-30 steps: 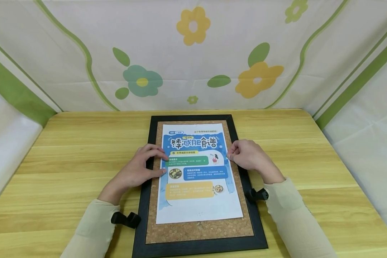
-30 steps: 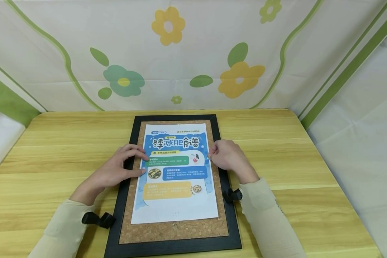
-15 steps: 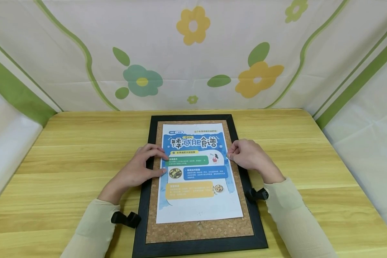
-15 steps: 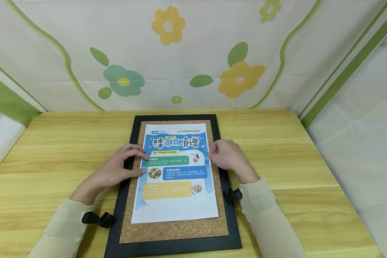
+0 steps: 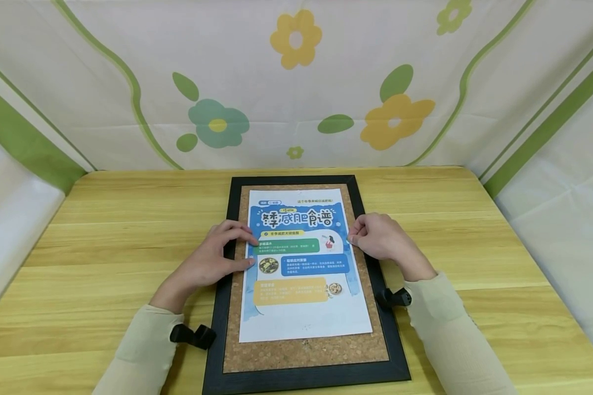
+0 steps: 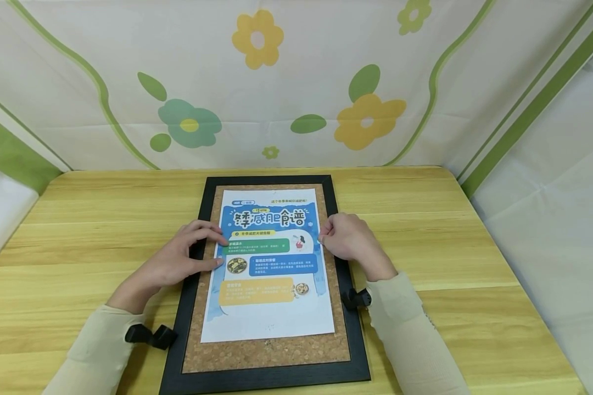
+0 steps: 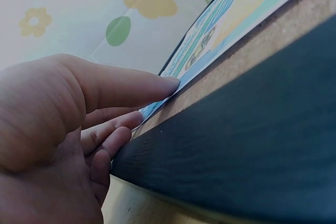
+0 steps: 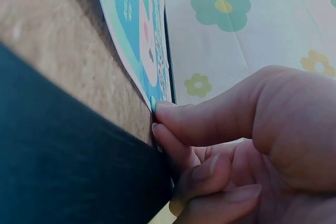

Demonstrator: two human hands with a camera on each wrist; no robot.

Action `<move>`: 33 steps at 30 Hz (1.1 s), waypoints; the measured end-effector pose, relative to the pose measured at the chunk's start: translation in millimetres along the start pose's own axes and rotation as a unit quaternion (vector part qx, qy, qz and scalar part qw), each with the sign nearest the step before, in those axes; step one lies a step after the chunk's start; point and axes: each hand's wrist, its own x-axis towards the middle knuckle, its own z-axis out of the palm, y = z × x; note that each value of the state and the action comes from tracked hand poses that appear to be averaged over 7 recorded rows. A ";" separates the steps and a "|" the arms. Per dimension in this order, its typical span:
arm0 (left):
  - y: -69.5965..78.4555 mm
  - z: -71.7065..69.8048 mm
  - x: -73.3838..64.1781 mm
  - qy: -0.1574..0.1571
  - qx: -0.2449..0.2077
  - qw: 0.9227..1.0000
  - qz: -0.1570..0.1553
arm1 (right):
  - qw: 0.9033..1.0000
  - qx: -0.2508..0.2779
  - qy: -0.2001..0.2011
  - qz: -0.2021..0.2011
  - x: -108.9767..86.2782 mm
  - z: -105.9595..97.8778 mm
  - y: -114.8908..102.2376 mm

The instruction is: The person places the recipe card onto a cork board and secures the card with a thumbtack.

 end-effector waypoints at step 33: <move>-0.3 -0.3 -0.3 0.001 0.000 1.000 -0.001 | 1.000 -0.012 -0.001 0.002 -0.3 -0.1 -0.7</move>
